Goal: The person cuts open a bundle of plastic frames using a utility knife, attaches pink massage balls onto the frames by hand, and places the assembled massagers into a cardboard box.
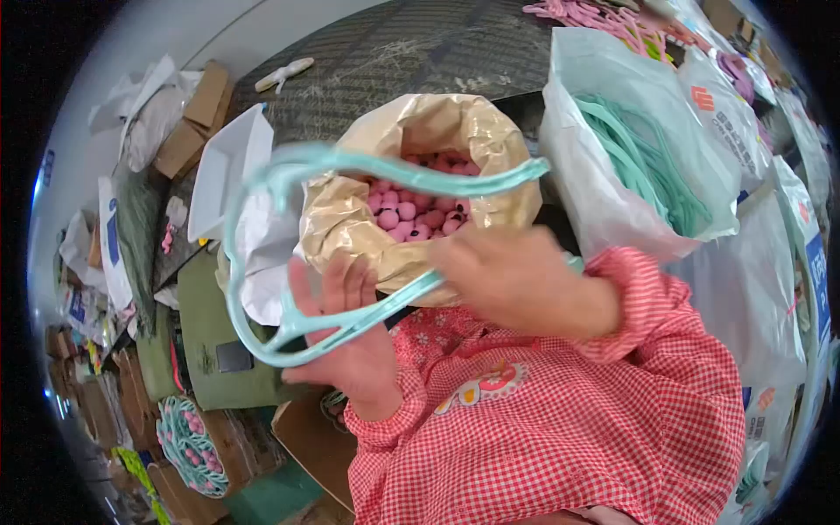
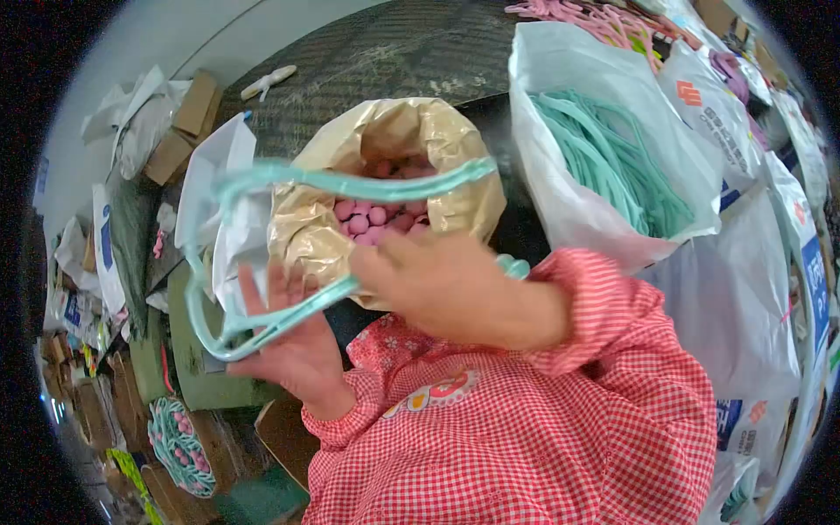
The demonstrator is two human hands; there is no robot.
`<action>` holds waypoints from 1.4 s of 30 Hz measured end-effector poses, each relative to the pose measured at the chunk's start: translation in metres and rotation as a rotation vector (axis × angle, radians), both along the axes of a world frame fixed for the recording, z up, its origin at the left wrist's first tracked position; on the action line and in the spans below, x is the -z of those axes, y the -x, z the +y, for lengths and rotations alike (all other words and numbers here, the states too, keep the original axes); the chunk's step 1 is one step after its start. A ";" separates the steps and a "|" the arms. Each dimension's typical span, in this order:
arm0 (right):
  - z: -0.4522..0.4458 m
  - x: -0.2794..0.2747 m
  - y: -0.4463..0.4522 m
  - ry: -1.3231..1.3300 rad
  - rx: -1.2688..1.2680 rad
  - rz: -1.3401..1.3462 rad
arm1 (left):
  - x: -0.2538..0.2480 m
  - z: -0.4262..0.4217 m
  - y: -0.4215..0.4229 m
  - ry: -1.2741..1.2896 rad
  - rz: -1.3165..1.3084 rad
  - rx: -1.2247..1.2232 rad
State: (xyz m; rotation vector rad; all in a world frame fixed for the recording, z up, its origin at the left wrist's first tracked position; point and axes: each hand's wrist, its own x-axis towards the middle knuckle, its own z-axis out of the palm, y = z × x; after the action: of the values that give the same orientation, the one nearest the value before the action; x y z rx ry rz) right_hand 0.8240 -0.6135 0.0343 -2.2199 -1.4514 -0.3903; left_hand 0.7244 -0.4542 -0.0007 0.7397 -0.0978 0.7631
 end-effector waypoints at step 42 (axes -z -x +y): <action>0.062 0.044 -0.063 -0.357 -0.239 0.999 | 0.026 0.040 0.012 -0.023 0.519 -0.340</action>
State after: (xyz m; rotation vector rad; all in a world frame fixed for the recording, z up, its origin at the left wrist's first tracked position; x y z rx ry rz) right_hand 0.8872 -0.5512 -0.0096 -1.5277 -0.9510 0.4597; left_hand 0.7125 -0.4140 -0.0272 0.9684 0.5005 0.8678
